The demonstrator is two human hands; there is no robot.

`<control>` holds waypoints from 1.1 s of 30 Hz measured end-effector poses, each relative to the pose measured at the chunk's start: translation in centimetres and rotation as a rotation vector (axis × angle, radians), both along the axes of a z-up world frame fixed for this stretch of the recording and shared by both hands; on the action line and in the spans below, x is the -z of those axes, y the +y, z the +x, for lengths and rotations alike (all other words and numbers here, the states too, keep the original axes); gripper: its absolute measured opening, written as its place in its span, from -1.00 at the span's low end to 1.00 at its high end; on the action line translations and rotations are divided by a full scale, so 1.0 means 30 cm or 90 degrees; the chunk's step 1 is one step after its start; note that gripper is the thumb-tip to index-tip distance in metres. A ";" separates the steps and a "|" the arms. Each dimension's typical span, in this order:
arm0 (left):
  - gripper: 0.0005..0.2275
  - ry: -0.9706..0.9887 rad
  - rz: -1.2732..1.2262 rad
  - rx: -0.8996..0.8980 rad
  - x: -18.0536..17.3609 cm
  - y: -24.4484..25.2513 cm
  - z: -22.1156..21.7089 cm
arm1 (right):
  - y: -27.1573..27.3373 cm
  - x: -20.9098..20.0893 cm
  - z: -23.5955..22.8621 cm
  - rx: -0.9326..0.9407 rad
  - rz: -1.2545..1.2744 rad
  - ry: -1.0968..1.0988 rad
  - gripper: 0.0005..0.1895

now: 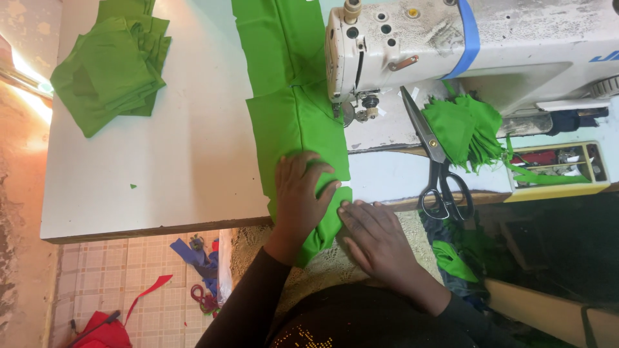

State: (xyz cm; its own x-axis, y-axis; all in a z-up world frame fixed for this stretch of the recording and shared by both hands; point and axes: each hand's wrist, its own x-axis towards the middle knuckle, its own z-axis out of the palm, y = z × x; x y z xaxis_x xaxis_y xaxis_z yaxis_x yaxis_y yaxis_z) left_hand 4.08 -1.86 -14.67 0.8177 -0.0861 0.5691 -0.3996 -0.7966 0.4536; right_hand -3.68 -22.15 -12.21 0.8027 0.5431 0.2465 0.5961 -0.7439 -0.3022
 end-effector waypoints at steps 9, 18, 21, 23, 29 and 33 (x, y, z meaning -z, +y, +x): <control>-0.56 0.069 -0.022 -0.005 -0.002 0.050 0.158 | 0.031 -0.030 0.089 0.049 -0.010 0.019 -0.51; -0.37 0.044 0.047 -0.055 0.091 0.100 0.472 | 0.073 -0.023 0.319 0.077 -0.019 -0.071 -0.50; -0.28 0.033 0.056 -0.080 0.137 0.114 0.576 | 0.088 -0.036 0.381 0.085 -0.016 -0.087 -0.55; -0.28 -0.002 0.072 -0.113 0.161 0.121 0.633 | 0.096 -0.018 0.425 0.104 -0.010 -0.117 -0.56; -0.38 -0.105 0.121 -0.057 0.072 0.146 0.602 | -0.004 -0.091 0.461 0.096 -0.001 -0.141 -0.66; -0.38 -0.130 0.177 -0.026 0.020 0.089 0.333 | -0.270 -0.154 0.448 0.196 0.125 -0.084 -0.73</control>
State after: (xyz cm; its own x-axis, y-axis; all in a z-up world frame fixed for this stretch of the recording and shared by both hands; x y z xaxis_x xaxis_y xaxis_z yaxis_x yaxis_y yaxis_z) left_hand 14.05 0.81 -15.27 0.6949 -0.2307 0.6811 -0.4258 -0.8953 0.1311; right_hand 9.76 -30.24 -7.58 0.8751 0.2141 0.4340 0.3972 -0.8300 -0.3915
